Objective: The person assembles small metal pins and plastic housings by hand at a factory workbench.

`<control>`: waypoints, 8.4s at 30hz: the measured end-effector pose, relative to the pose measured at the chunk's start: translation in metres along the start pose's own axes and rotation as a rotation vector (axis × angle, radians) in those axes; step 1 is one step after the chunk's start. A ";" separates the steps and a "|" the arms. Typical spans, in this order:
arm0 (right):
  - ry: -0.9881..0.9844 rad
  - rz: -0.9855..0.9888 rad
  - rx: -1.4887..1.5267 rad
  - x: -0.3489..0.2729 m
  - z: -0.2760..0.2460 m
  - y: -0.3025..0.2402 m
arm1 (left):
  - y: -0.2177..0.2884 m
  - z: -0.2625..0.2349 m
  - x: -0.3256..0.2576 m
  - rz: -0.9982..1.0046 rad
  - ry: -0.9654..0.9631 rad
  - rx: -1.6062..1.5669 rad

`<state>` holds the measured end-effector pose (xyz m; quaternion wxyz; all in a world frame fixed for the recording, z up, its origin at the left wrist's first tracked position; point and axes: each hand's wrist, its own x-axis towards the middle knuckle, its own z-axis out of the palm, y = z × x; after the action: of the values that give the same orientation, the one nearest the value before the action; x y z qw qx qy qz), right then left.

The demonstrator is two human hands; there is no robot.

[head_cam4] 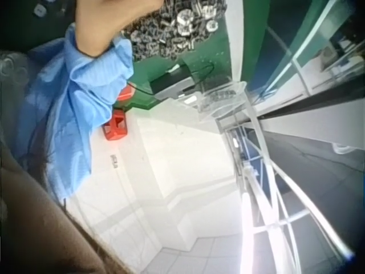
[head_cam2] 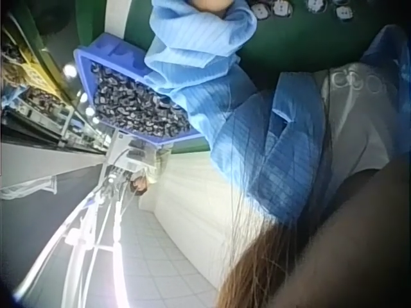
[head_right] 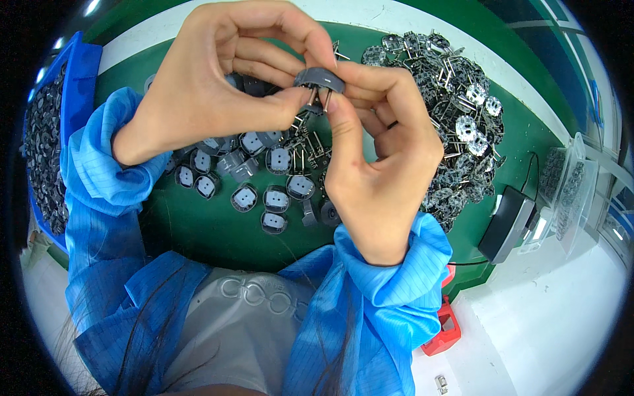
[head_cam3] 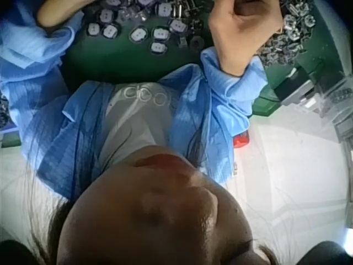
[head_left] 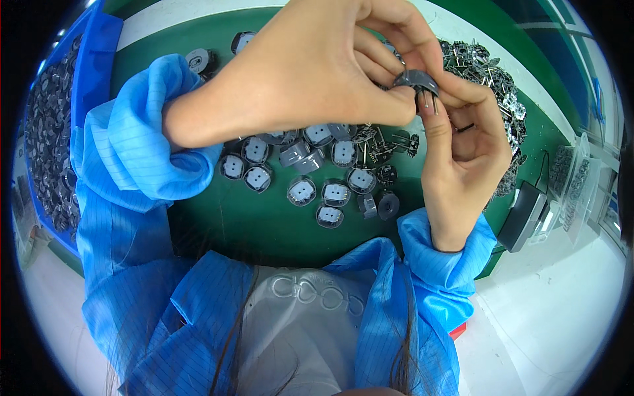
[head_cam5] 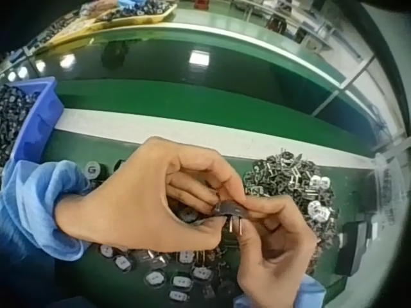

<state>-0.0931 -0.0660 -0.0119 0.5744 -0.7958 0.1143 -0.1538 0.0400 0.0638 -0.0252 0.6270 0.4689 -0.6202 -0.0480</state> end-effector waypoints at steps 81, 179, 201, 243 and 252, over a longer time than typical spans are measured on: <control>0.224 -0.487 -0.620 0.004 -0.005 0.002 | -0.008 0.006 -0.005 -0.207 -0.117 -0.130; 0.038 -0.254 -0.381 0.000 -0.010 0.009 | 0.010 -0.010 0.010 -0.920 -0.209 -0.334; 0.019 -0.561 -0.450 0.003 -0.010 0.014 | 0.032 -0.014 0.023 -1.075 -0.211 -0.336; 0.105 -0.408 -0.633 0.013 -0.001 0.035 | -0.053 -0.076 -0.011 -0.390 -0.035 0.723; 0.120 -0.230 -0.375 0.011 -0.001 0.033 | -0.060 -0.098 -0.020 -0.393 -0.072 1.210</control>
<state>-0.0834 -0.0812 -0.0421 0.3871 -0.8860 0.0833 -0.2415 0.1471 0.0949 -0.0577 0.2096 0.8434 -0.4605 0.1809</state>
